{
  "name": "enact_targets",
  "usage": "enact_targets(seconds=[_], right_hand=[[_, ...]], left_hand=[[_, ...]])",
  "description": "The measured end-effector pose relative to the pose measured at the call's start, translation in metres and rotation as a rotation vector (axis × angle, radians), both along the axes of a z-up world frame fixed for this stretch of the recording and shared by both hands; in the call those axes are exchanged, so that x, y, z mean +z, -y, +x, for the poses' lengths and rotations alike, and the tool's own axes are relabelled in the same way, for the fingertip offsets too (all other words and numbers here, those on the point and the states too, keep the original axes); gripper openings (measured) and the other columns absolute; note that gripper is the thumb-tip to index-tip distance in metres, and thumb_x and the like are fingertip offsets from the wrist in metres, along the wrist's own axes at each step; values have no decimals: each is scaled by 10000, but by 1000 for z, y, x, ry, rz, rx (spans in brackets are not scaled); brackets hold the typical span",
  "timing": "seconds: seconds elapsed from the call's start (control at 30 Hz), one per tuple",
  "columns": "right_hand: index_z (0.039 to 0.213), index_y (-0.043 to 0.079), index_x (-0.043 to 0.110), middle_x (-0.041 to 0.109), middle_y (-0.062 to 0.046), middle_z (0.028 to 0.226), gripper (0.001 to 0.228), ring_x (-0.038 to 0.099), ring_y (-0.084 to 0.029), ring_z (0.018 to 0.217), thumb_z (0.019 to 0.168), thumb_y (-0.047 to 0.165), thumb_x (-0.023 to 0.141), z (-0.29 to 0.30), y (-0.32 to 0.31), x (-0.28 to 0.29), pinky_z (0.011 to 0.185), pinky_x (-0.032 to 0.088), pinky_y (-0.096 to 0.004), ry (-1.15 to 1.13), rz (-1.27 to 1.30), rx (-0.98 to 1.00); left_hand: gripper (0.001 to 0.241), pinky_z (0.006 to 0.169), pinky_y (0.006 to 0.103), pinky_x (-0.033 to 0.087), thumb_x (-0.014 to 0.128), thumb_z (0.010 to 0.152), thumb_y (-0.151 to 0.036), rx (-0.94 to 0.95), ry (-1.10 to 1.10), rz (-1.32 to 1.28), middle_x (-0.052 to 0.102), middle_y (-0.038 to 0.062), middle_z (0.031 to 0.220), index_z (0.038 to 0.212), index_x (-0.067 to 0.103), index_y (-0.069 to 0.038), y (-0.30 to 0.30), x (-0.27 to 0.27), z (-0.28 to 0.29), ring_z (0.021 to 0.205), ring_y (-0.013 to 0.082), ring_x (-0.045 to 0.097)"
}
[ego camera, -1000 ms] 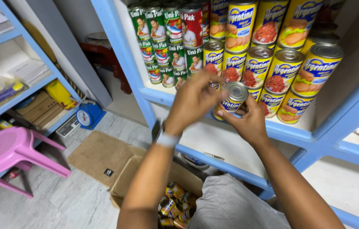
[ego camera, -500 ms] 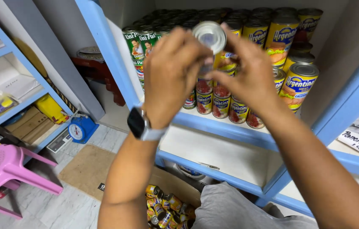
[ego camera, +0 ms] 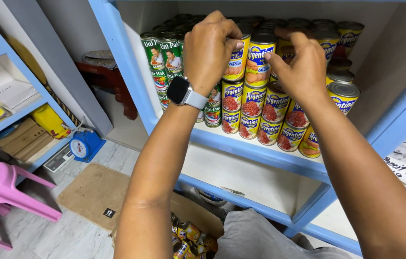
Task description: Transferring canned meat products from a cardboard box on the floor onto store shelves.
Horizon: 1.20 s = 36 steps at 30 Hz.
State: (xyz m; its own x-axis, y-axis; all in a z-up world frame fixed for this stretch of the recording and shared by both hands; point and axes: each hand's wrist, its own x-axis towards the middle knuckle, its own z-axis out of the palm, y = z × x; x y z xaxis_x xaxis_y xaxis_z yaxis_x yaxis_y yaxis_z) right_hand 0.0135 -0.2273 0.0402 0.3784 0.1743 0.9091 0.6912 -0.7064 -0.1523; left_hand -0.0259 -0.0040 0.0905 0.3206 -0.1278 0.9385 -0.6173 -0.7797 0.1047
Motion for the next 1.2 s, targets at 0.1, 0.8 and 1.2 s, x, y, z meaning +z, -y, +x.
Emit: enact_targets(seconds=[0.1,0.8,1.2], right_hand=[[1249,7,730,715,-215,911,405,679,-317,805,924,194,884,-4,-5,6,723,538,-407,-129,13,5],[1200,12,730,724,-189,940,315,718,-241,729,955,169,852,-3,-5,-1,664,553,-367,-109,49,96],[1218,14,727,713,-181,941,331,724,-227,740,973,193,861,1,-3,-4,668,558,-351,-106,55,111]], left_hand=[[130,634,411,550,856,724,-129,27,-9,-3,678,62,836,823,776,-103,1,-4,9,735,281,701],[134,637,423,560,872,733,-190,74,-105,-52,703,65,854,819,788,-131,1,-16,30,730,290,715],[155,641,437,554,881,722,-203,79,-79,-38,699,84,849,816,786,-125,1,-18,34,739,306,706]])
